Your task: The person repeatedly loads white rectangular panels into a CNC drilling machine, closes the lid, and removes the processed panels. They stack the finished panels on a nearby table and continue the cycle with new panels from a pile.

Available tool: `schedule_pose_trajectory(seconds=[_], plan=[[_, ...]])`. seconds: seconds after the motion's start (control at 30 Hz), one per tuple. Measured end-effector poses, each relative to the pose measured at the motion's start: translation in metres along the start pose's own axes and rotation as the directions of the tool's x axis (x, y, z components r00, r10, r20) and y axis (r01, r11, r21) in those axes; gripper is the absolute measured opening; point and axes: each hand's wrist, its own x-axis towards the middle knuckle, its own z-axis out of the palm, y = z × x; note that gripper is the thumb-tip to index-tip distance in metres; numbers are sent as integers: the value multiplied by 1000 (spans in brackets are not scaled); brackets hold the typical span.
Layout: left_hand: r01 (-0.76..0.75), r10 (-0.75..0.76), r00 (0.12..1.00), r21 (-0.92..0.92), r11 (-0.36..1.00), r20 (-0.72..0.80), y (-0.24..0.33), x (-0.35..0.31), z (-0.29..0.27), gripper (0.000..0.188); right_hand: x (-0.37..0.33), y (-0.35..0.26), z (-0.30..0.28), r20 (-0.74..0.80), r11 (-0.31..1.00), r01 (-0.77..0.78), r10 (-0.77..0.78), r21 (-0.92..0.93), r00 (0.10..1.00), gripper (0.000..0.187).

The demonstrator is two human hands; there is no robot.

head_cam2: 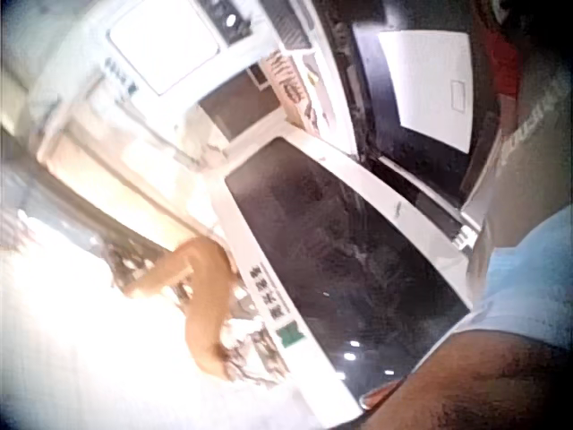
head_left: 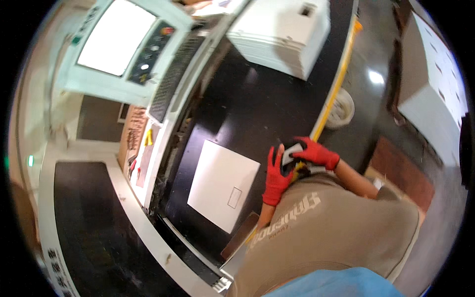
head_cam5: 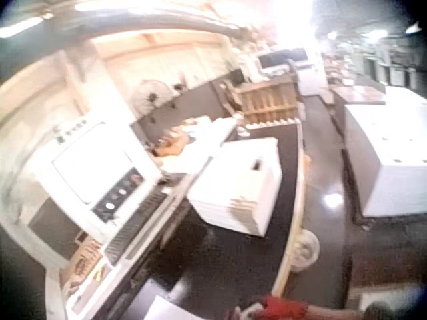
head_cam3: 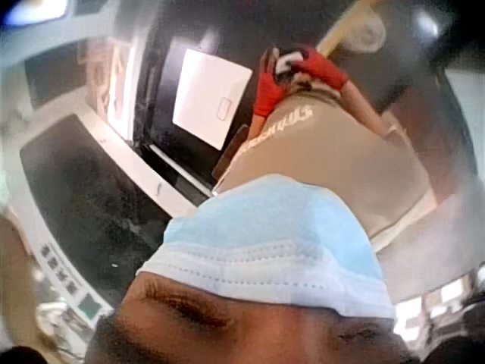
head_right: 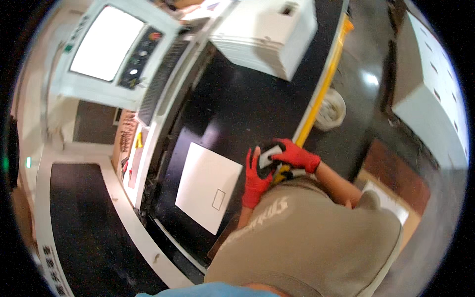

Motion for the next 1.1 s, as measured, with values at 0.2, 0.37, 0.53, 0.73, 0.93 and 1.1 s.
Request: schedule_pose_trajectory(seconds=[0.2,0.37,0.53,0.73,0.93,1.1], plan=[[83,-81,997,165,983,-16,-20,-17,2,88,-51,87,-114,-703,919,-54,336,391,626,38],[84,-32,973,221,972,-230,-43,-38,-26,91,-38,141,-222,-880,950,20,279,310,385,44],[537,-289,776,346,770,-561,-80,-105,-95,84,46,86,-211,-883,983,169,-142,-72,447,42],[1000,-526,8,3,10,-851,-82,-227,-131,98,110,45,-36,-251,835,183,-353,-519,901,72],[996,-487,-91,-86,-33,-868,-82,-227,-92,97,90,43,147,665,406,645,-112,-648,738,109],[640,-577,-227,-567,519,-785,-47,-238,-118,73,127,17,147,747,248,774,-211,-582,630,108]])
